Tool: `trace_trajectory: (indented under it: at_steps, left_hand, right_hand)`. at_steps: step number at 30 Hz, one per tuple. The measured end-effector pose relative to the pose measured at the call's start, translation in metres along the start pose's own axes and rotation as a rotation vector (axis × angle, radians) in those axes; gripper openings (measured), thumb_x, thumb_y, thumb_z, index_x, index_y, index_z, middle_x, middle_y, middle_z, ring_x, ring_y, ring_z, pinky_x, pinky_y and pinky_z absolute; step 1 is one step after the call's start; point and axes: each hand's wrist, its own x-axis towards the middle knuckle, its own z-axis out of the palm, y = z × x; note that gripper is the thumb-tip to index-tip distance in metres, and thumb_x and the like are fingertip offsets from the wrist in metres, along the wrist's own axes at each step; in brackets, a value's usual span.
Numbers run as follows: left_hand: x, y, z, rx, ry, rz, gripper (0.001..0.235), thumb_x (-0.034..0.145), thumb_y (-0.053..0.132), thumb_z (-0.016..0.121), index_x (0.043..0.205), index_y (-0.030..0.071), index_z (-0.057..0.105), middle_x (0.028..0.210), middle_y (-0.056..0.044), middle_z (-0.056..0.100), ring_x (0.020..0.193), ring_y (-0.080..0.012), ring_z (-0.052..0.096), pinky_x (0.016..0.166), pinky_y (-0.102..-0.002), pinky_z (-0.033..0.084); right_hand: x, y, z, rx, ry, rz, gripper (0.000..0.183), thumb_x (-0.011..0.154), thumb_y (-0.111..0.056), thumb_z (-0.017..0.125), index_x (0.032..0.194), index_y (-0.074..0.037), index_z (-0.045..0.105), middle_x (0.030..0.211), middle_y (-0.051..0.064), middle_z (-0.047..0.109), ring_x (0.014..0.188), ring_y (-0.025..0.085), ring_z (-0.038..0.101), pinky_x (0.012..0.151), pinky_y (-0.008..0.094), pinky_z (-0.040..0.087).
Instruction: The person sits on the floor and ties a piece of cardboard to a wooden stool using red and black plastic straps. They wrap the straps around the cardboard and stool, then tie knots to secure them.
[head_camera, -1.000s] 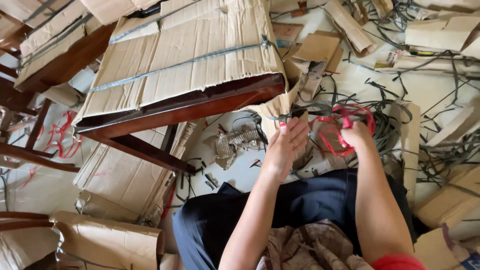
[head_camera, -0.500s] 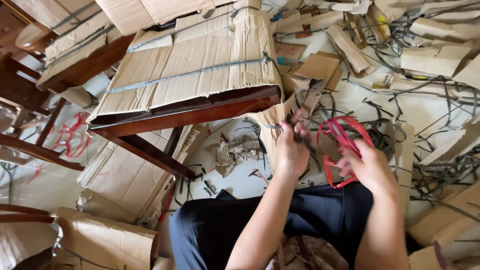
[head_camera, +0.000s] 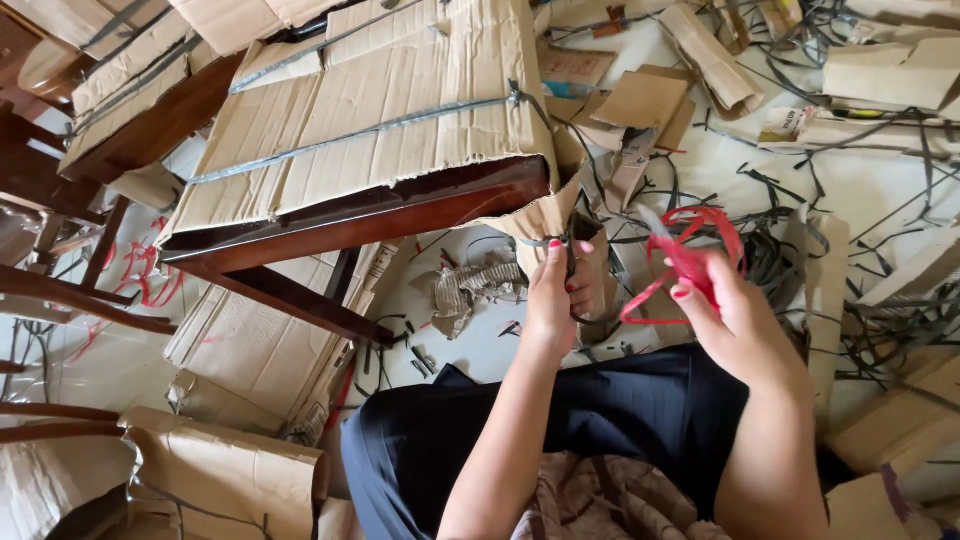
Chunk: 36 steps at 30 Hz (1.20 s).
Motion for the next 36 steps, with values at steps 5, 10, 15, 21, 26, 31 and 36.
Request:
trace_trajectory:
  at_steps: [5, 10, 15, 21, 26, 31, 36]
  left_hand:
    - [0.009, -0.018, -0.03, 0.073, 0.04, 0.03, 0.033, 0.114, 0.03, 0.037, 0.091, 0.012, 0.052, 0.068, 0.003, 0.029, 0.05, -0.008, 0.032, 0.043, -0.019, 0.028]
    - [-0.033, 0.026, 0.007, 0.216, 0.063, 0.06, 0.034, 0.112, 0.024, 0.041, 0.084, 0.008, 0.053, 0.063, 0.0, 0.036, 0.051, -0.008, 0.038, 0.046, -0.018, 0.036]
    - [-0.028, 0.004, -0.013, 0.249, 0.049, 0.041, 0.037, 0.113, 0.027, 0.04, 0.083, 0.01, 0.051, 0.063, -0.001, 0.037, 0.054, -0.0103, 0.04, 0.05, -0.018, 0.042]
    - [-0.033, 0.007, -0.009, 0.278, 0.046, 0.076, 0.04, 0.114, 0.027, 0.038, 0.079, 0.011, 0.051, 0.06, -0.003, 0.04, 0.055, -0.0103, 0.043, 0.05, -0.017, 0.043]
    - [-0.038, 0.011, -0.005, 0.236, -0.007, 0.112, 0.037, 0.114, 0.023, 0.034, 0.081, 0.013, 0.047, 0.062, -0.001, 0.04, 0.056, -0.0109, 0.042, 0.051, -0.018, 0.04]
    - [-0.037, 0.01, -0.01, 0.245, -0.046, 0.156, 0.038, 0.115, 0.023, 0.033, 0.08, 0.012, 0.045, 0.062, -0.002, 0.039, 0.056, -0.0115, 0.04, 0.052, -0.019, 0.038]
    - [-0.039, 0.011, -0.014, 0.266, -0.039, 0.159, 0.039, 0.115, 0.022, 0.033, 0.079, 0.013, 0.045, 0.063, 0.001, 0.037, 0.056, -0.0086, 0.036, 0.054, -0.018, 0.035]
  right_hand:
    - [0.027, 0.001, 0.038, 0.03, 0.175, -0.334, 0.011, 0.103, -0.013, 0.061, 0.11, -0.008, 0.068, 0.081, 0.017, 0.072, 0.082, 0.041, 0.072, 0.079, 0.047, 0.057]
    - [0.043, 0.011, 0.074, 0.014, 0.252, -0.398, 0.006, 0.103, -0.015, 0.063, 0.103, -0.012, 0.069, 0.078, 0.009, 0.068, 0.08, 0.033, 0.069, 0.081, 0.041, 0.055]
    - [0.053, 0.032, 0.1, -0.107, 0.301, -0.467, 0.006, 0.101, -0.019, 0.066, 0.104, -0.015, 0.07, 0.075, 0.008, 0.061, 0.08, 0.033, 0.066, 0.08, 0.042, 0.053]
    - [0.052, 0.017, 0.095, -0.039, 0.166, -0.315, 0.013, 0.106, -0.03, 0.06, 0.108, -0.017, 0.065, 0.076, 0.017, 0.067, 0.082, 0.043, 0.069, 0.074, 0.051, 0.054]
    - [0.053, 0.017, 0.106, -0.028, 0.117, -0.305, 0.017, 0.105, -0.032, 0.058, 0.107, -0.018, 0.067, 0.073, 0.014, 0.07, 0.08, 0.041, 0.071, 0.074, 0.046, 0.057]
    - [0.058, 0.025, 0.113, 0.03, 0.097, -0.258, 0.017, 0.106, -0.034, 0.055, 0.11, -0.021, 0.065, 0.063, 0.011, 0.065, 0.07, 0.035, 0.071, 0.069, 0.044, 0.056]
    - [0.052, 0.012, 0.105, 0.098, 0.044, -0.221, 0.018, 0.107, -0.032, 0.052, 0.108, -0.02, 0.065, 0.062, 0.01, 0.068, 0.068, 0.031, 0.072, 0.067, 0.041, 0.057]
